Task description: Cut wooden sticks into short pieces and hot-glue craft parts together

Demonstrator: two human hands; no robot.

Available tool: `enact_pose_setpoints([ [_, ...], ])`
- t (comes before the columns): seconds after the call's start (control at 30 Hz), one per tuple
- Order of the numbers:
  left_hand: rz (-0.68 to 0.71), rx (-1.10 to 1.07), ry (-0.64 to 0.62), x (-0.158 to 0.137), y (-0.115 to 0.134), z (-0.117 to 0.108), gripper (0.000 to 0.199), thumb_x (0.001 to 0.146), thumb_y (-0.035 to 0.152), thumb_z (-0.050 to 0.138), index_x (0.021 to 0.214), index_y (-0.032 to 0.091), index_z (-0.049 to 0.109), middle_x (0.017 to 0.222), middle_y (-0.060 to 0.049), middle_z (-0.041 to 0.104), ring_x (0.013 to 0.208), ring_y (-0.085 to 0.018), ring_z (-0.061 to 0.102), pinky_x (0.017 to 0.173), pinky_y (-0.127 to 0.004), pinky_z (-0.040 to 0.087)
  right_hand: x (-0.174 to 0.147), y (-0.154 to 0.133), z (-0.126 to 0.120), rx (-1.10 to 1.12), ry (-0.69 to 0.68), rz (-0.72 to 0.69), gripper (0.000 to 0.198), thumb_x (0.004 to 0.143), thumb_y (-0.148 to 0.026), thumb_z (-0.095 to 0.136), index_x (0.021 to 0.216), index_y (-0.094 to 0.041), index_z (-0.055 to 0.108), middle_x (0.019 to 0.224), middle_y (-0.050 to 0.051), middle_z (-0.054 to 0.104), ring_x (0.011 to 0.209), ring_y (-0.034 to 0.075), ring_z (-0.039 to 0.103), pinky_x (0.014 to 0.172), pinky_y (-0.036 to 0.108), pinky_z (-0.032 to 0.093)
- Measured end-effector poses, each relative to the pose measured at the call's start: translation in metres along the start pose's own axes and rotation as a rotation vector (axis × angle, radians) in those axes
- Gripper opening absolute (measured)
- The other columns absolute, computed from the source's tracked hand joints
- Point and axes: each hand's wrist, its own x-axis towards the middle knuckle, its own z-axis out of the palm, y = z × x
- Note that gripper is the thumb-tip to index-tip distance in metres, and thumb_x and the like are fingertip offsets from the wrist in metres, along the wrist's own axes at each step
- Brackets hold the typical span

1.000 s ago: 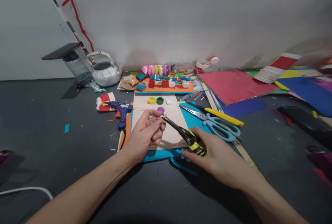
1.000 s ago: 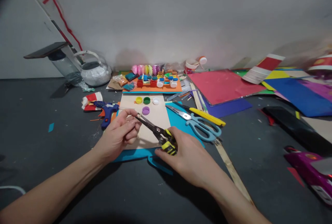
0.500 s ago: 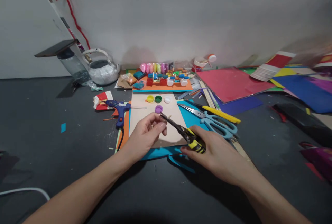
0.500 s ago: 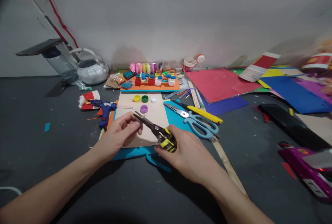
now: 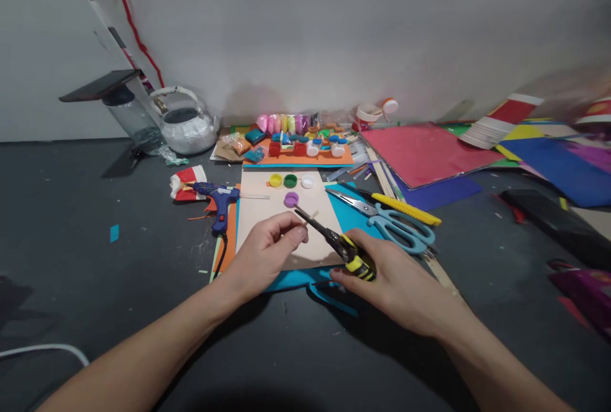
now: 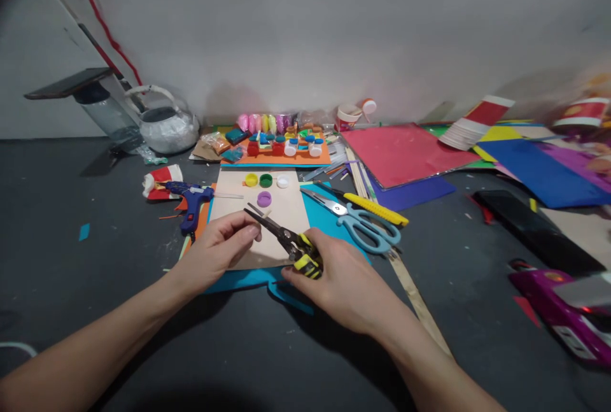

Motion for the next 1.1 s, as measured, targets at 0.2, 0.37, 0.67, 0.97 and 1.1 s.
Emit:
enact_pose_setpoints([
  [0.2, 0.061, 0.061, 0.024, -0.0015, 0.0001, 0.0016, 0.018, 0.089, 0.030, 0.049, 0.081, 0.017, 0.057, 0.070, 0.003, 0.049, 0.063, -0.009, 0.040, 0.060, -0.021, 0.032, -0.0015, -0.0015, -0.0003, -0.008, -0.005, -0.006, 0.027, 0.082, -0.047, 0.058, 0.086, -0.021, 0.050, 0.082, 0.003, 0.062, 0.073, 0.019, 0.054, 0.060, 0.028, 0.034],
  [0.37, 0.125, 0.196, 0.057, -0.0044, -0.0005, 0.0023, 0.021, 0.092, 0.032, 0.046, 0.086, 0.016, 0.059, 0.074, 0.001, 0.051, 0.068, -0.011, 0.042, 0.063, -0.023, 0.033, -0.0010, -0.0014, 0.0002, 0.001, 0.013, -0.026, 0.027, 0.083, -0.046, 0.057, 0.085, -0.021, 0.049, 0.079, 0.003, 0.061, 0.070, 0.018, 0.052, 0.059, 0.027, 0.033],
  [0.67, 0.136, 0.263, 0.074, -0.0089, -0.0002, 0.0043, 0.023, 0.094, 0.034, 0.042, 0.084, 0.017, 0.055, 0.067, 0.003, 0.046, 0.061, -0.010, 0.038, 0.058, -0.023, 0.030, -0.0040, -0.0040, -0.0008, 0.001, 0.019, -0.029, 0.024, 0.083, -0.043, 0.058, 0.086, -0.020, 0.049, 0.081, 0.004, 0.062, 0.072, 0.019, 0.054, 0.059, 0.027, 0.034],
  [0.97, 0.205, 0.358, 0.048, -0.0078, -0.0010, 0.0030, 0.025, 0.095, 0.030, 0.037, 0.076, 0.018, 0.046, 0.069, 0.002, 0.044, 0.065, -0.011, 0.039, 0.062, -0.023, 0.032, -0.0043, -0.0043, 0.0002, -0.003, 0.005, -0.033, 0.024, 0.083, -0.042, 0.059, 0.086, -0.021, 0.048, 0.080, 0.002, 0.061, 0.071, 0.018, 0.052, 0.058, 0.027, 0.033],
  [1.1, 0.228, 0.431, 0.069, -0.0090, -0.0007, 0.0039, 0.025, 0.096, 0.032, 0.037, 0.080, 0.018, 0.049, 0.071, 0.001, 0.051, 0.066, -0.012, 0.044, 0.062, -0.024, 0.034, -0.0053, -0.0086, 0.0000, -0.011, 0.028, -0.054, 0.021, 0.084, -0.040, 0.057, 0.084, -0.021, 0.048, 0.077, 0.002, 0.061, 0.067, 0.018, 0.052, 0.056, 0.026, 0.033],
])
